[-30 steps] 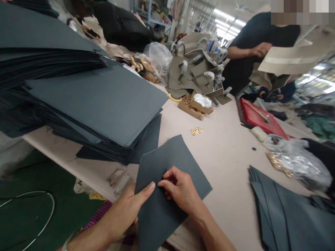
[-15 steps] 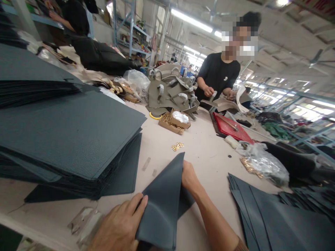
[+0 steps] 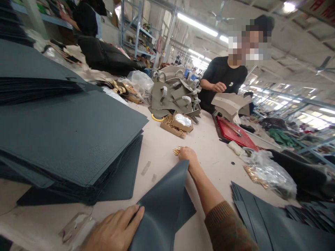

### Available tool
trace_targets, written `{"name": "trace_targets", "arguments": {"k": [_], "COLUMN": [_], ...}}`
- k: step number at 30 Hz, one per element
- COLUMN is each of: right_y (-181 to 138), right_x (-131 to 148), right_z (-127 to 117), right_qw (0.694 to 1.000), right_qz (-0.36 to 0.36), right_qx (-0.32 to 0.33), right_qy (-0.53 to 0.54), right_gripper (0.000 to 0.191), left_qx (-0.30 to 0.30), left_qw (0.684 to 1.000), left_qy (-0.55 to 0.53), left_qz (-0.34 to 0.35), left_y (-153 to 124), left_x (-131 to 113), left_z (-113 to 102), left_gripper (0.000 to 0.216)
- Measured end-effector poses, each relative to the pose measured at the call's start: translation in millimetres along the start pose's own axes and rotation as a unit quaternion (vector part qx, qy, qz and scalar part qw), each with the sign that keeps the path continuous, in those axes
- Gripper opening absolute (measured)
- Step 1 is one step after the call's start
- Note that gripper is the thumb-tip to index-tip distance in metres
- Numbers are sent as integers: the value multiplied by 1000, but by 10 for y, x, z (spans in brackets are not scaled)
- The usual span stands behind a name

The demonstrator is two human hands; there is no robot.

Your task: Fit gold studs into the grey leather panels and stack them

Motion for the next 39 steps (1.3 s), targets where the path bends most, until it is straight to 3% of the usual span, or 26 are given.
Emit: {"name": "trace_targets", "arguments": {"k": [3,6,10,13,15,17,20,24,34,39], "right_y": [-14,-114,-586,-1206,-1650,-1969,-2145,-2148,-2116,-2055], "right_x": [-54,-200,-218,135,462,710,908,1023,1106,1042], "right_z": [-155,-482,-837,-586,-263,-29,90,64,20,79], "right_qw": [1000,997,977,922,897,898,914,923,936,937], "right_qz": [13,23,-2,-61,-100,-140,-182,-201,-179,-117], "right_qx": [-12,-36,-37,118,235,284,276,264,265,294], "right_qy": [19,67,212,365,361,307,234,196,145,148], "right_gripper": [13,21,40,37,25,16,15,15,16,13], "left_qx": [48,72,70,64,60,54,42,31,15,-55], "left_qw": [996,992,991,992,993,993,995,995,995,996], "left_qy": [-63,-100,-110,-106,-103,-99,-90,-87,-97,-59], "left_qz": [-30,-30,-17,2,13,22,28,25,2,30], "left_y": [46,87,101,100,99,98,92,86,50,39], "left_x": [-38,-77,-89,-123,-146,-166,-177,-168,-113,-127], "left_z": [-45,-121,-210,-246,-257,-264,-274,-288,-179,-143], "left_gripper": [76,73,64,51,45,39,32,27,45,47]}}
Point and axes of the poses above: each hand's wrist, its own y-axis towards the middle knuckle, its own z-axis out of the palm, x = y × z, the point moved 10 cm from there along y, towards the middle knuckle, and after that the axes turned 13 degrees about z, right-handed, at the moved point
